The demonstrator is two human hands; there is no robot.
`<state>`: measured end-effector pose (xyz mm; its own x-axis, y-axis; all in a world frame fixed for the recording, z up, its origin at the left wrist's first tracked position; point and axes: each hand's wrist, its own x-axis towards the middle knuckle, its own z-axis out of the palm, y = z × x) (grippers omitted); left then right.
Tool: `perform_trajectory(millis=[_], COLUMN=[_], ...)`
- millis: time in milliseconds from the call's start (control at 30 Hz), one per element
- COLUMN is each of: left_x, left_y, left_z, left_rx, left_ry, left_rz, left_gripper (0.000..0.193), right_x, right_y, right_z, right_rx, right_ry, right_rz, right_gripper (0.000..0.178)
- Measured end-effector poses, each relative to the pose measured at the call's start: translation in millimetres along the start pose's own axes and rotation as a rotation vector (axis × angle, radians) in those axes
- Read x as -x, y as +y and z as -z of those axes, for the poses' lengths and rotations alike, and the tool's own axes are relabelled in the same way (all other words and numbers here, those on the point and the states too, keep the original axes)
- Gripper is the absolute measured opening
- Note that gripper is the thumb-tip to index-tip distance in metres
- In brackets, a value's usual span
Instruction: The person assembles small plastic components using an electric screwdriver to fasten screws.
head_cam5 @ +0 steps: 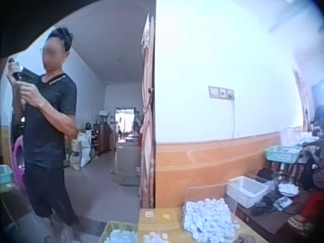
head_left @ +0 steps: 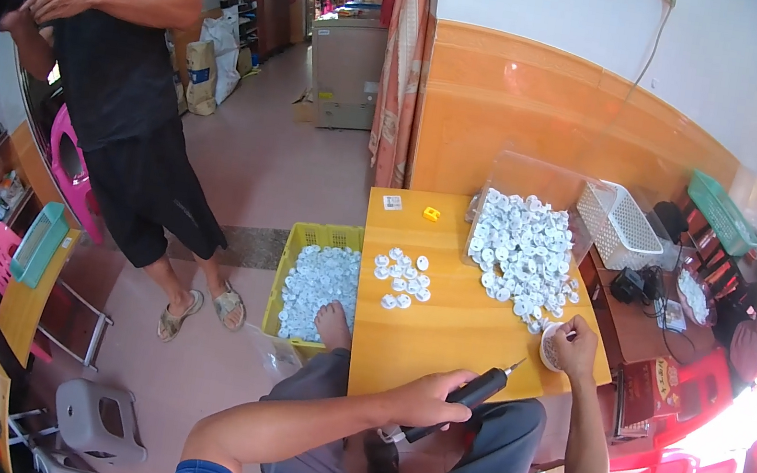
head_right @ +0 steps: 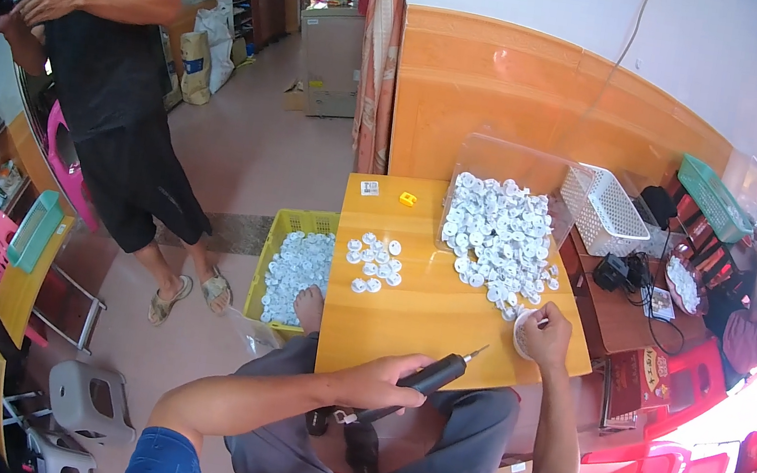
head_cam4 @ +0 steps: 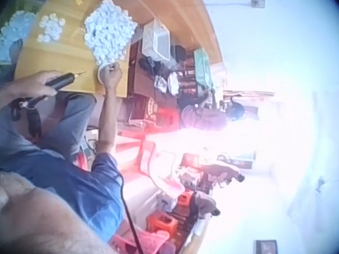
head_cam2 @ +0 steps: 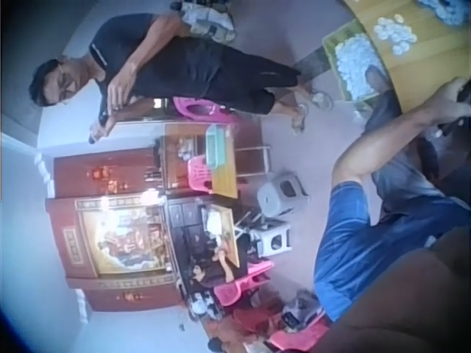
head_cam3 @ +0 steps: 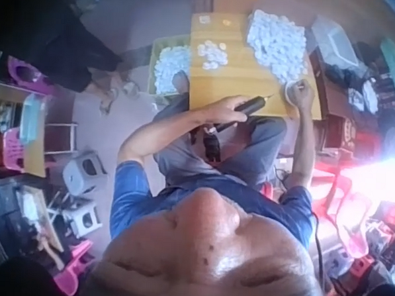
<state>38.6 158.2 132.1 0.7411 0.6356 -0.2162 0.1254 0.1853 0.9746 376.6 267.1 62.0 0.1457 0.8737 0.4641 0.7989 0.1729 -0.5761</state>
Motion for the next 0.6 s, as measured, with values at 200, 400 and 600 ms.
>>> perform_trajectory(millis=[200,400,600], left_x=[10,8,10], left_y=[-1,-6,-7], left_z=[4,8,12], left_rx=[0.039,0.042,0.049], left_ry=[0.063,0.122,0.155], left_rz=[-0.041,-0.073,-0.073], left_gripper=[0.060,0.059,0.060], right_x=[18,36,49], right_y=[-62,-96,-115], right_z=[-28,-69,-78], right_rx=[-0.822,-1.258,-1.466], right_ry=[-0.293,-0.278,-0.372], right_rz=[-0.282,-0.462,-0.525], right_gripper=[0.012,0.011,0.014])
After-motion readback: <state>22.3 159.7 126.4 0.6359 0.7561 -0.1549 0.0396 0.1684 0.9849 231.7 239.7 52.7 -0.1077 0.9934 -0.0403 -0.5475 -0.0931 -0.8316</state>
